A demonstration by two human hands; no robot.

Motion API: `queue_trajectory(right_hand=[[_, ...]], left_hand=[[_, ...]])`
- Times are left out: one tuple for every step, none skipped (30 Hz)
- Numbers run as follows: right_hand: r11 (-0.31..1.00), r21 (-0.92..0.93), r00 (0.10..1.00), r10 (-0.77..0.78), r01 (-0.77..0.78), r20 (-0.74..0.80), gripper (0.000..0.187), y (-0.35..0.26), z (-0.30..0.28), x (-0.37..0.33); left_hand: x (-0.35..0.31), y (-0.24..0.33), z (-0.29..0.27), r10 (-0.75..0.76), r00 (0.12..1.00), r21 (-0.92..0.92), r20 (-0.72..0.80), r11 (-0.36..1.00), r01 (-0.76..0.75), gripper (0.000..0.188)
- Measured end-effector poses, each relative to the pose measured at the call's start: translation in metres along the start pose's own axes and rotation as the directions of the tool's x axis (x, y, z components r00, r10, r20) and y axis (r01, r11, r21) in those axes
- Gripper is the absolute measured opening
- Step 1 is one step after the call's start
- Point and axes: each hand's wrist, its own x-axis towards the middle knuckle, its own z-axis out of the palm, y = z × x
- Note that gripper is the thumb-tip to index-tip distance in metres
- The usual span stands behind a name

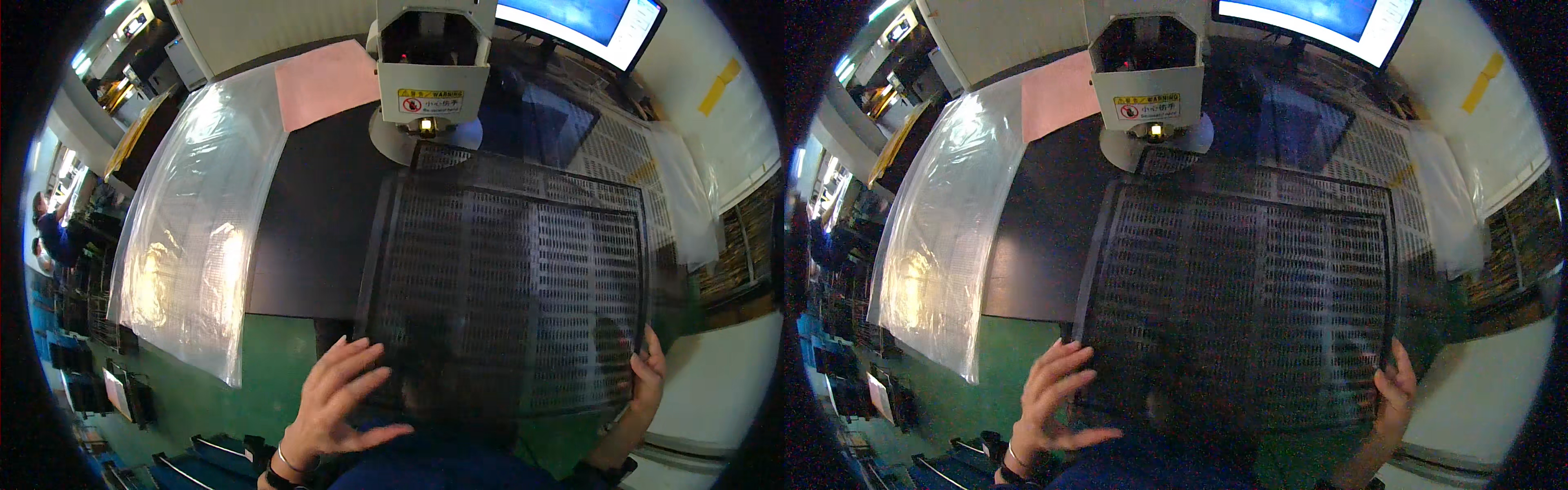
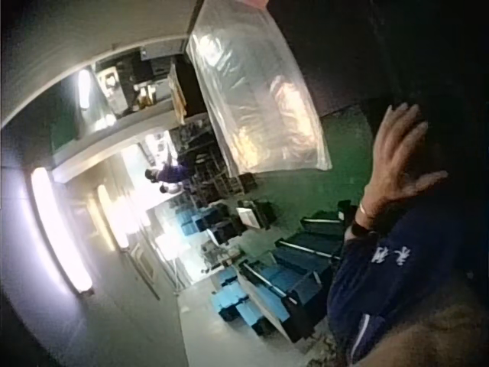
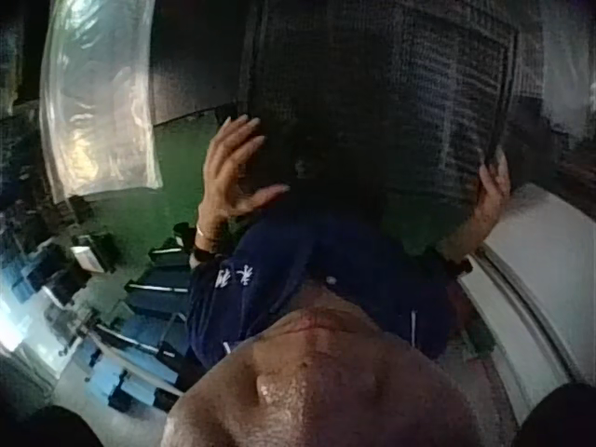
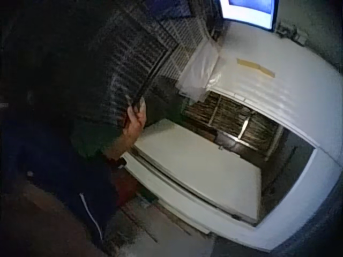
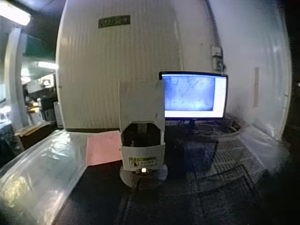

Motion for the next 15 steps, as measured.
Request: queue_trajectory(right_hand=[[0.999,0.027,1.000,-0.027,0.027,-0.011,0.065,0.005,-0.001,0.004],[0.998,0.038,0.999,-0.040,0.041,-0.019,0.065,0.004,-0.001,0.005],[0.997,0.052,0.998,-0.054,0.055,-0.024,0.065,0.005,-0.001,0.007],[1.000,0.012,1.000,-0.015,0.015,-0.027,0.065,0.003,0.000,0.008],[0.999,-0.028,0.999,0.025,-0.026,-0.032,0.066,0.001,0.001,0.009],[0.999,-0.028,0.999,0.024,-0.025,-0.032,0.066,0.002,0.002,0.011],[0.999,-0.026,0.999,0.023,-0.024,-0.032,0.066,0.003,0.002,0.013],[0.999,-0.024,0.999,0.022,-0.023,-0.032,0.067,0.003,0.002,0.015],[0.999,-0.024,0.999,0.023,-0.024,-0.033,0.067,0.003,0.003,0.016],[1.000,-0.016,0.999,0.026,-0.027,-0.039,0.067,0.003,0.005,0.017],[1.000,-0.008,0.999,0.029,-0.029,-0.046,0.068,0.003,0.005,0.017],[1.000,-0.008,0.999,0.030,-0.030,-0.046,0.068,0.003,0.005,0.018],[0.999,-0.016,0.999,0.033,-0.033,-0.001,0.066,0.001,0.003,0.018],[0.999,-0.023,0.998,0.037,-0.036,0.044,0.063,0.000,0.002,0.018],[0.999,-0.022,0.998,0.035,-0.034,0.042,0.063,-0.001,0.002,0.017]], left_hand=[[0.003,0.003,0.001,0.029,0.991,0.011,0.134,0.999,-0.031,0.056],[0.005,0.003,0.004,0.028,0.991,0.006,0.133,1.000,-0.029,0.056],[0.007,0.002,0.007,0.028,0.980,0.050,0.196,0.998,-0.039,0.058],[0.009,0.000,0.009,0.025,0.965,0.092,0.259,0.994,-0.051,0.060],[0.010,-0.003,0.011,0.026,0.966,0.090,0.259,0.995,-0.051,0.060],[0.011,-0.007,0.013,0.044,0.969,0.109,0.244,0.991,-0.073,0.060],[0.012,-0.009,0.015,0.063,0.971,0.128,0.230,0.987,-0.094,0.059],[0.013,-0.010,0.016,0.063,0.971,0.128,0.230,0.987,-0.094,0.059],[0.014,-0.011,0.018,0.060,0.973,0.128,0.224,0.988,-0.090,0.058],[0.015,-0.012,0.019,0.056,0.974,0.128,0.219,0.988,-0.086,0.056],[0.016,-0.013,0.019,0.056,0.974,0.127,0.220,0.988,-0.085,0.056],[0.017,-0.013,0.020,0.059,0.974,0.128,0.218,0.988,-0.089,0.055],[0.017,-0.014,0.020,0.062,0.974,0.129,0.217,0.987,-0.092,0.054],[0.018,-0.014,0.020,0.062,0.974,0.129,0.218,0.987,-0.091,0.054],[0.018,-0.015,0.020,0.067,0.975,0.127,0.210,0.987,-0.095,0.053]])
